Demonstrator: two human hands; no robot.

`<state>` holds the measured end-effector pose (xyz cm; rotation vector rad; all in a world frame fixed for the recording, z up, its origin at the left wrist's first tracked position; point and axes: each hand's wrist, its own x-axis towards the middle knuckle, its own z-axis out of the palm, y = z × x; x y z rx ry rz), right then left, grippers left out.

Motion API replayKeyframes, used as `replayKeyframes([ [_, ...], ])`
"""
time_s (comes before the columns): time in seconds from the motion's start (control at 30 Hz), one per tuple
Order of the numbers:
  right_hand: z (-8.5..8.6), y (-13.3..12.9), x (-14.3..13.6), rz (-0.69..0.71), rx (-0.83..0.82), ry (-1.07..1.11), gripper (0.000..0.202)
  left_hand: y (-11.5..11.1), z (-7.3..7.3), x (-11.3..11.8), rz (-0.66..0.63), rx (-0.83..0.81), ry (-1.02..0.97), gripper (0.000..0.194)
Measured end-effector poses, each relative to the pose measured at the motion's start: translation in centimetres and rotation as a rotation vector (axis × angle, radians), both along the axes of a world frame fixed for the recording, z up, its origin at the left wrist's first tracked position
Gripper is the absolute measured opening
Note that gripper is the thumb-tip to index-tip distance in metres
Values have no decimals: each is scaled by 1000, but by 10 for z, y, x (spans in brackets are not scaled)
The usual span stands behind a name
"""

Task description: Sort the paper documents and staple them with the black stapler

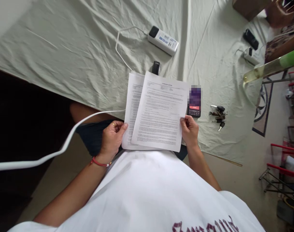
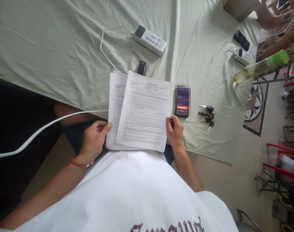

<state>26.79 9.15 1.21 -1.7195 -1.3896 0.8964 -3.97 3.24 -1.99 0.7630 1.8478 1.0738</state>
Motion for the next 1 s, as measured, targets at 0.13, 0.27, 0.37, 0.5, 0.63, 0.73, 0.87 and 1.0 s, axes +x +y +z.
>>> replayKeyframes([
  [0.13, -3, -1, 2, -14, -39, 86, 26, -1, -3, -5, 6, -13, 23, 38],
  [0.27, -6, -6, -7, 34, -75, 119, 24, -5, -8, -8, -52, -7, 151, 37],
  [0.37, -8, -8, -13, 56, -82, 112, 25, -6, -8, -7, -64, 45, 241, 37],
  [0.5, -8, -7, -14, 59, -81, 121, 25, -5, -1, -4, -63, 79, 294, 36],
  [0.63, -8, -6, -10, 59, -73, 140, 23, -4, 6, -2, -116, 24, 311, 32],
  [0.73, -8, -7, -9, 60, -72, 122, 23, -4, 10, -1, -145, 25, 300, 33],
  [0.87, -9, -7, -8, 70, -71, 92, 23, -3, 12, 0, -174, 59, 376, 34],
  [1.0, -9, -5, -6, 48, -60, 74, 23, -3, 17, -1, -200, 199, 596, 33],
])
